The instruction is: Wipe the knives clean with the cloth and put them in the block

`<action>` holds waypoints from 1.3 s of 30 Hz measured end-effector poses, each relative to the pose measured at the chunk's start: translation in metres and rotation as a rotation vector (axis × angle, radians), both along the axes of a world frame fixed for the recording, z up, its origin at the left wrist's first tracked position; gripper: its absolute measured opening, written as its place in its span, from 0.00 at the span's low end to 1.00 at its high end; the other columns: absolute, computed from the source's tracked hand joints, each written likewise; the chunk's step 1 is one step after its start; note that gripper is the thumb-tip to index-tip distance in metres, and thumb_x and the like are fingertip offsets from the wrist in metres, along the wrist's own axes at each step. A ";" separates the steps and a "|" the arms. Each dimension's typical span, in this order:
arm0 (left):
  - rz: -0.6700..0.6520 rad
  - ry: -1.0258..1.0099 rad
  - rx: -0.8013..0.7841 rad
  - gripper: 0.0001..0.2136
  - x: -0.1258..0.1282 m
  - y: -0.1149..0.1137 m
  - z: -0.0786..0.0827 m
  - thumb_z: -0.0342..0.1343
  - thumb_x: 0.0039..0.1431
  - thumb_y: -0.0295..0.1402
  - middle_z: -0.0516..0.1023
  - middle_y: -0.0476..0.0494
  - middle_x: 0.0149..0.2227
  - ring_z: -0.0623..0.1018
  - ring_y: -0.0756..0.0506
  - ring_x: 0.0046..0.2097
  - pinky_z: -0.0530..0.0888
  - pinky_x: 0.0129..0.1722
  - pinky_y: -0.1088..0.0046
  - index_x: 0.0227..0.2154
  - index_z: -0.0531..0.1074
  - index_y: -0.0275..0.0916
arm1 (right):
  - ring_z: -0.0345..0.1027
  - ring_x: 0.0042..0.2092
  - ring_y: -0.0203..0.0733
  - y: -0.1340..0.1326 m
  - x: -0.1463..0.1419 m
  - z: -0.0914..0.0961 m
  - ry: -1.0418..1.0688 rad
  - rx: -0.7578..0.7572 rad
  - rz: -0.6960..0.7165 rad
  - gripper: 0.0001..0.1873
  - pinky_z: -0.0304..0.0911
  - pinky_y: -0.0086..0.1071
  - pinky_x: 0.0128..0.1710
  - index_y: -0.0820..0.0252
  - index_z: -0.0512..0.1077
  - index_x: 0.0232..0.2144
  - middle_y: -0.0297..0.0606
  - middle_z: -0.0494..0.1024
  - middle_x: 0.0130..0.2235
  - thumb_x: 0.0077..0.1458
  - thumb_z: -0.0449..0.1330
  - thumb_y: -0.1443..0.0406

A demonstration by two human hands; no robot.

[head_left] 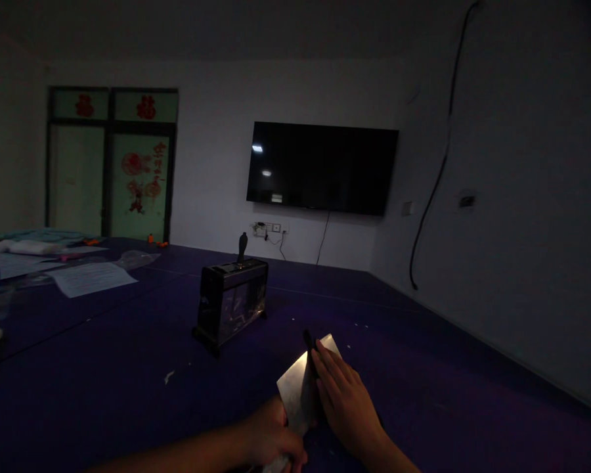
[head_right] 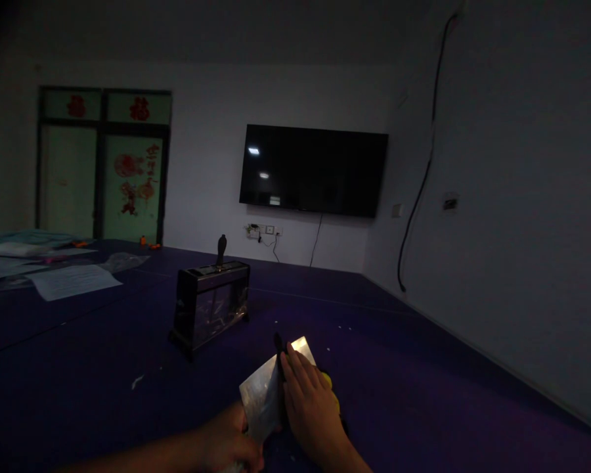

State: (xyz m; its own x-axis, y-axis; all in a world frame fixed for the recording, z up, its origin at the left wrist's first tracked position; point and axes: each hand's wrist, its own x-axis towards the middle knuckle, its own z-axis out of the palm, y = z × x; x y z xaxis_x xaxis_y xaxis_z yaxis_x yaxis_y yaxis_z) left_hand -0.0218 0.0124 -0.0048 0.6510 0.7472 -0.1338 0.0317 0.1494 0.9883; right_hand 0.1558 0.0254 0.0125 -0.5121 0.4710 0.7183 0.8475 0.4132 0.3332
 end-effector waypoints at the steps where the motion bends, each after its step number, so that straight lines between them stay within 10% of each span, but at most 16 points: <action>1: 0.001 -0.015 0.004 0.20 0.000 0.000 0.000 0.58 0.29 0.26 0.68 0.53 0.14 0.67 0.53 0.16 0.62 0.16 0.80 0.33 0.67 0.33 | 0.56 0.54 0.45 -0.001 0.000 0.000 -0.010 -0.004 0.008 0.26 0.60 0.38 0.46 0.62 0.50 0.58 0.43 0.59 0.56 0.55 0.44 0.69; 6: -0.072 -0.026 -0.005 0.12 0.000 0.004 -0.004 0.57 0.29 0.29 0.70 0.49 0.15 0.66 0.53 0.14 0.61 0.14 0.80 0.24 0.66 0.32 | 0.55 0.54 0.44 -0.002 -0.001 0.003 -0.028 -0.019 0.027 0.26 0.59 0.37 0.47 0.63 0.51 0.57 0.43 0.59 0.57 0.56 0.43 0.70; 19: -0.102 -0.039 -0.026 0.29 0.001 0.006 -0.005 0.59 0.31 0.31 0.69 0.53 0.14 0.66 0.52 0.14 0.58 0.14 0.82 0.43 0.62 0.32 | 0.54 0.55 0.44 -0.003 -0.002 0.003 -0.022 -0.030 0.013 0.24 0.60 0.37 0.47 0.63 0.54 0.56 0.41 0.58 0.57 0.56 0.44 0.70; 39: -0.053 -0.037 -0.012 0.13 0.003 0.008 -0.009 0.58 0.30 0.29 0.69 0.50 0.14 0.67 0.52 0.15 0.61 0.13 0.81 0.25 0.67 0.32 | 0.56 0.54 0.43 -0.002 -0.001 0.002 -0.011 -0.058 0.006 0.24 0.60 0.36 0.46 0.62 0.55 0.55 0.41 0.59 0.56 0.55 0.44 0.70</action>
State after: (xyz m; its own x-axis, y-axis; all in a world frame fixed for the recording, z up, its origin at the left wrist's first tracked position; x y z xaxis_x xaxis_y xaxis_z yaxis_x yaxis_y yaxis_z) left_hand -0.0193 0.0205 -0.0134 0.6943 0.7100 -0.1176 0.0033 0.1603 0.9871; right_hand 0.1547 0.0238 0.0149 -0.5228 0.5085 0.6841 0.8413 0.4373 0.3178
